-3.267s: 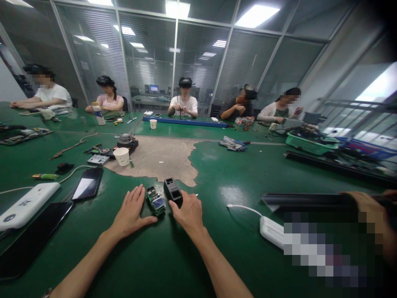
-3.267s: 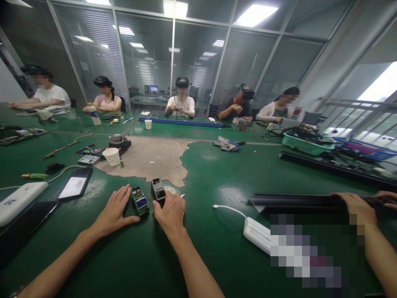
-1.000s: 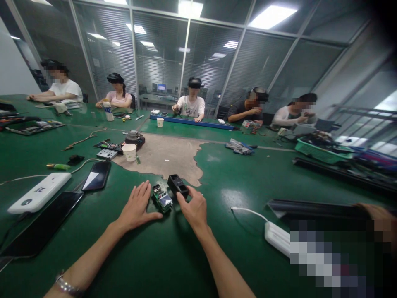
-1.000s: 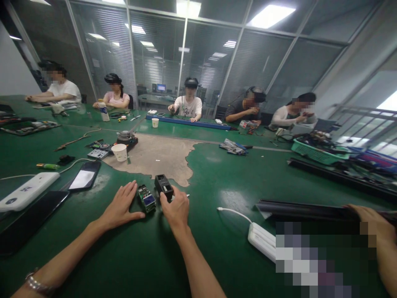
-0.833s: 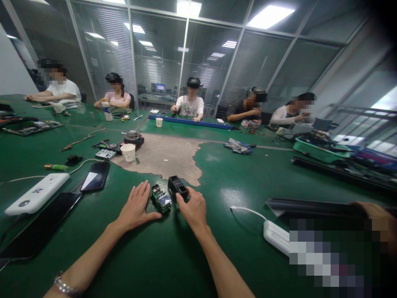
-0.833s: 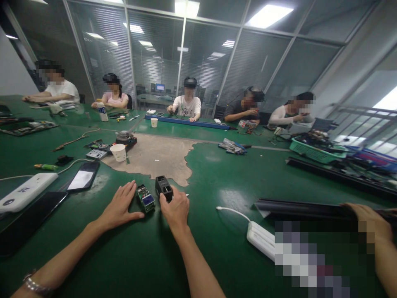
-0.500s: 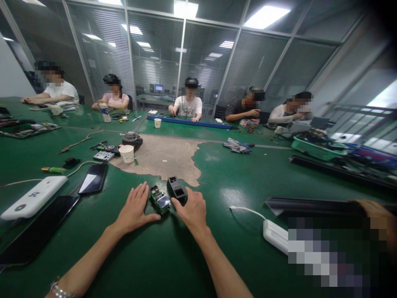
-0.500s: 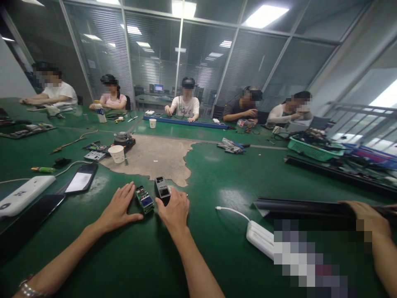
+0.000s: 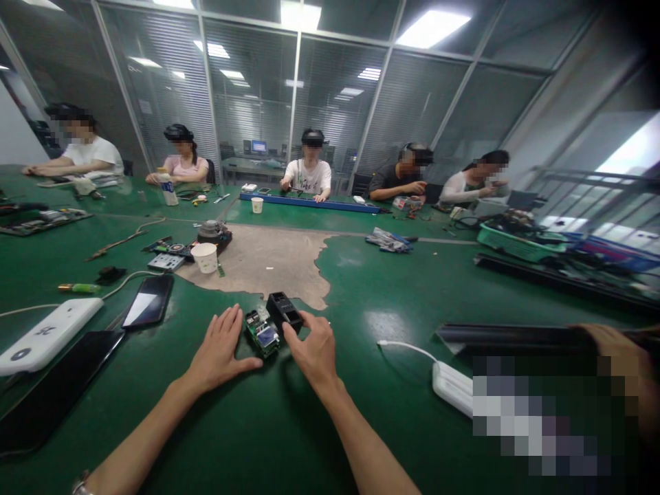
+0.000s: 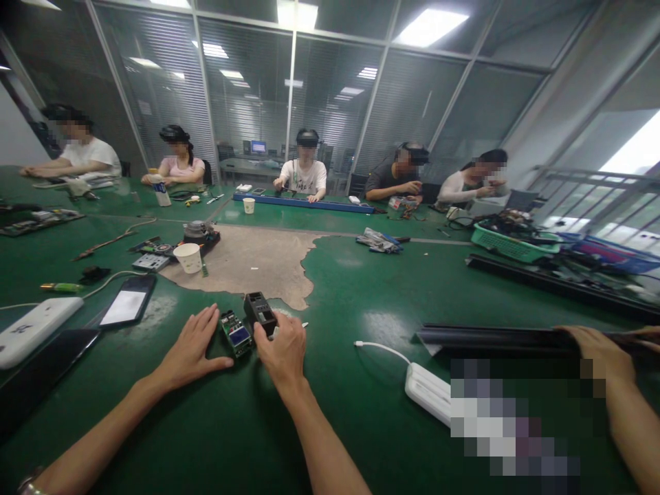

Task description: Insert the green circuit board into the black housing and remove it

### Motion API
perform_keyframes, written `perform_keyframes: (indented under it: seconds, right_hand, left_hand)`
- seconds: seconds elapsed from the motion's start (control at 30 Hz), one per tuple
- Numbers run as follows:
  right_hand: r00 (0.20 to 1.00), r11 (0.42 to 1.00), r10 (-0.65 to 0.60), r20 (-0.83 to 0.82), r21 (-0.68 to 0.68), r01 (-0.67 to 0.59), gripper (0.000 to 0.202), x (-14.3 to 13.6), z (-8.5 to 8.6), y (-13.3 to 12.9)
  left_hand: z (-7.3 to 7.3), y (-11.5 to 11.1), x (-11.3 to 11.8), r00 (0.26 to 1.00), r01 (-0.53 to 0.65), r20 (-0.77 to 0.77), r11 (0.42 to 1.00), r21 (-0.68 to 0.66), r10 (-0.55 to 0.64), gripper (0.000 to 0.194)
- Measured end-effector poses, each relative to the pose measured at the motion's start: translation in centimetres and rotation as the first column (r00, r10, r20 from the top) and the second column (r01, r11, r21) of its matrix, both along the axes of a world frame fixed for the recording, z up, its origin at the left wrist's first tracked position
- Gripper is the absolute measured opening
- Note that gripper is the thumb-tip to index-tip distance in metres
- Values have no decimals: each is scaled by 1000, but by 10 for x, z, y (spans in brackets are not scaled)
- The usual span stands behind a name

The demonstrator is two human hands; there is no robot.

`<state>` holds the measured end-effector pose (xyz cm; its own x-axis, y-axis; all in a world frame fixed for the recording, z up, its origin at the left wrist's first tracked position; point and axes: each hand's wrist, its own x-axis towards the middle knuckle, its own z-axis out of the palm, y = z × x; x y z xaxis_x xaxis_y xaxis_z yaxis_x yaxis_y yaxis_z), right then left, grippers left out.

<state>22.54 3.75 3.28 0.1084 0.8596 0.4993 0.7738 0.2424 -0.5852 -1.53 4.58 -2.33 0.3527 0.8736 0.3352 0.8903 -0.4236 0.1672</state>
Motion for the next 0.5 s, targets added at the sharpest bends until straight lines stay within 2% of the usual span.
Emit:
perform_keyframes:
  seconds: [0.13, 0.3, 0.5]
  right_hand:
    - [979, 990, 139, -151, 56, -131, 32, -7, 6, -6]
    - [974, 982, 187, -127, 51, -182, 35, -17, 10, -15]
    - [974, 977, 211, -86, 59, -207, 38, -24, 6, -16]
  left_hand:
    - [2, -1, 1, 1000, -4, -2, 1000, -5, 4, 113]
    - [4, -1, 1, 1000, -8, -3, 1000, -17, 8, 114]
    - [4, -2, 1, 1000, 1, 27, 1000, -7, 0, 115]
